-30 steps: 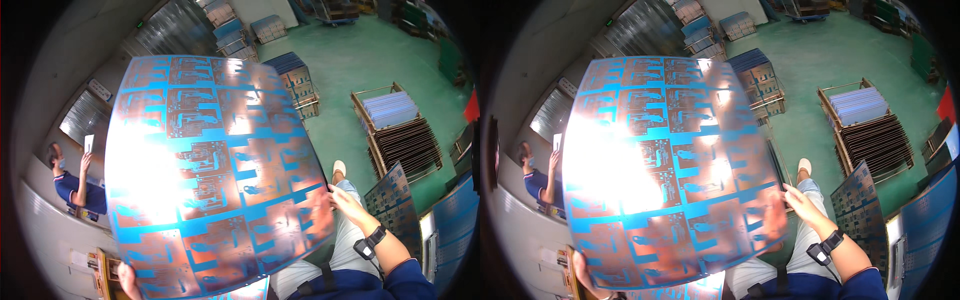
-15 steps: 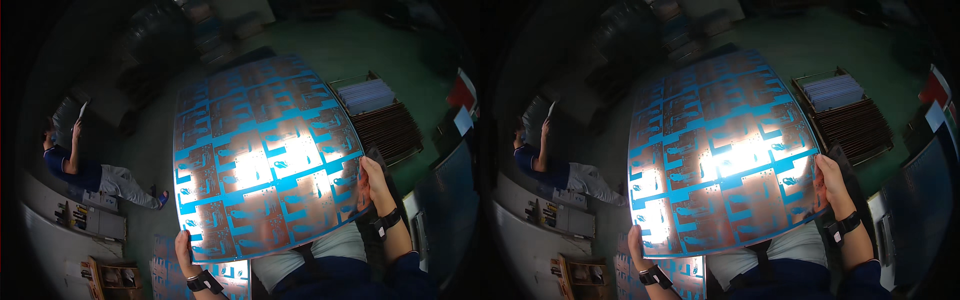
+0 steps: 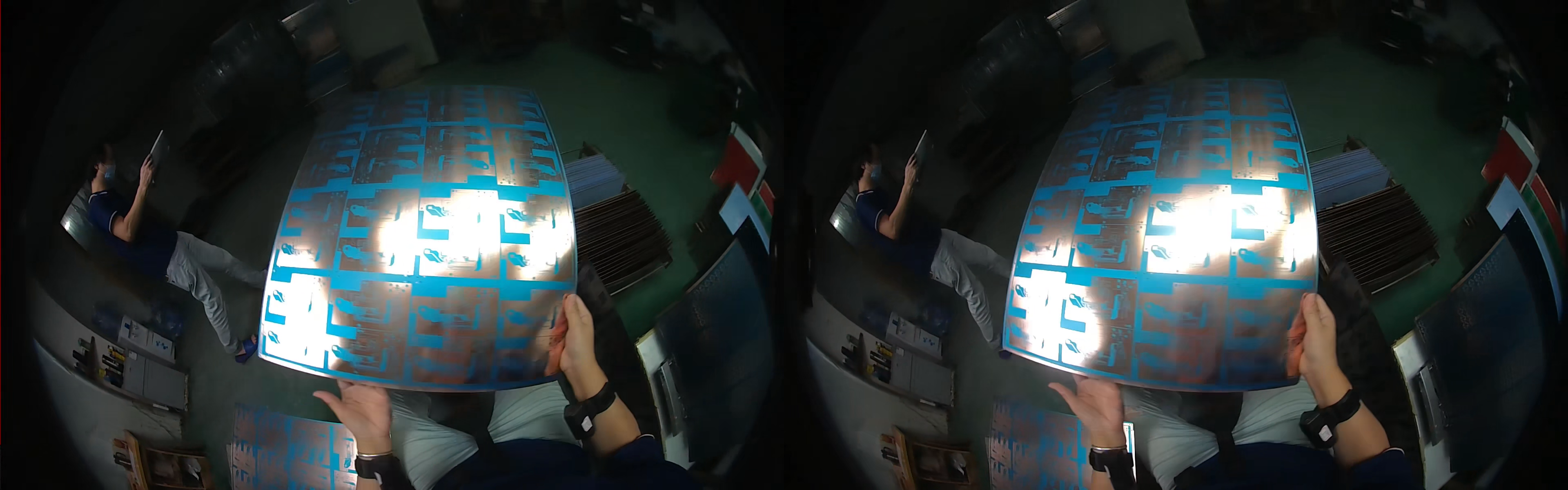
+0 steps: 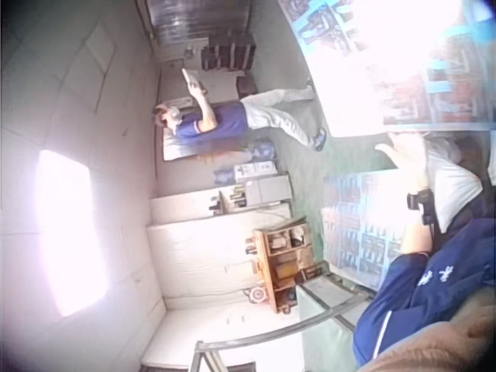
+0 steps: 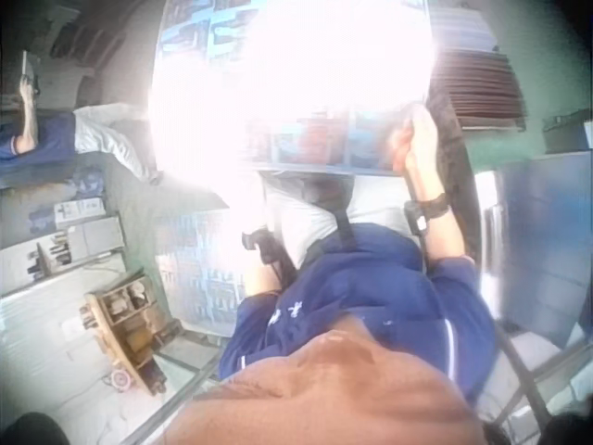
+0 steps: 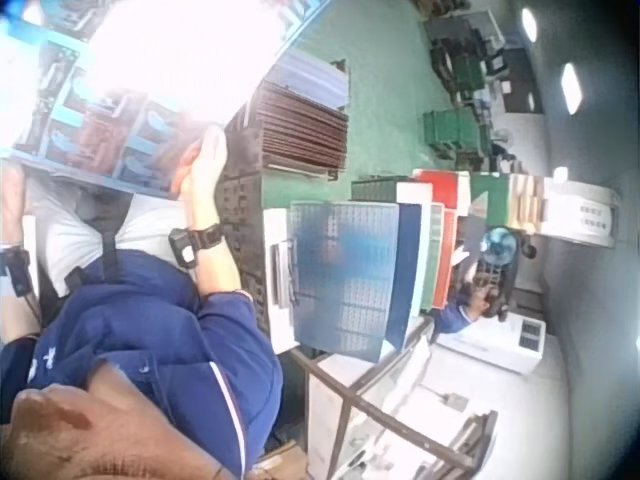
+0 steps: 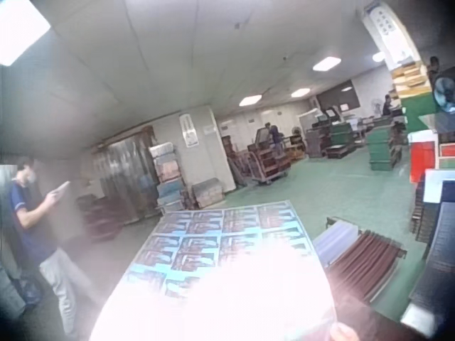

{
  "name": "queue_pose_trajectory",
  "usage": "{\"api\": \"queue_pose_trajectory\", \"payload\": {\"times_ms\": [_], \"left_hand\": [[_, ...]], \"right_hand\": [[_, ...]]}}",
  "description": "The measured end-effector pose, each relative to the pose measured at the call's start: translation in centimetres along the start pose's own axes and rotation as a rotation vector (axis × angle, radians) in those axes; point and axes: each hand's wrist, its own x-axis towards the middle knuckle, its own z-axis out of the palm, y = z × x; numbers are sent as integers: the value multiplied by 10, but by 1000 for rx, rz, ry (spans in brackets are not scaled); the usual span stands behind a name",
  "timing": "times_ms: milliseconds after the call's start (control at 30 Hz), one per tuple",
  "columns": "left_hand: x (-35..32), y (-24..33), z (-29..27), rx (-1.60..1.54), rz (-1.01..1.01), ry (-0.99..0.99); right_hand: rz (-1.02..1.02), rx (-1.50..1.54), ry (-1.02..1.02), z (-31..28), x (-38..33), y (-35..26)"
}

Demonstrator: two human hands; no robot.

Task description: Marking copper-clad PCB panels with a pen and then sorting them into a vertical metal storage rack.

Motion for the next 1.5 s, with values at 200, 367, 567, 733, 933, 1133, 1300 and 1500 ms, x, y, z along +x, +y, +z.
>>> {"api": "queue_pose_trajectory", "payload": {"times_ms": [200, 367, 567, 733, 933, 1133, 1300, 1500], "left_hand": [[-16, -76, 8, 413, -158, 102], [-27, -27, -29, 413, -41, -3], [-63, 20, -71, 485, -18, 7], [-86, 52, -112, 570, -112, 31], [-90, 56, -108, 593, -152, 30], [-99, 76, -129, 599, -124, 105], [-96, 52, -112, 432, 110, 542], [-123, 64, -93, 627, 314, 493]], "right_hand": [[-154, 102, -72, 25, -47, 43], [61, 389, -458, -22, -12, 9], [-192, 504, -267, -73, 31, -39], [-211, 522, -263, -105, 45, -68], [-349, 435, -166, -114, 57, -57], [-391, 522, -330, -146, 52, -42], [-351, 463, -276, -157, 30, -30], [-184, 466, -93, -162, 17, -3]]}}
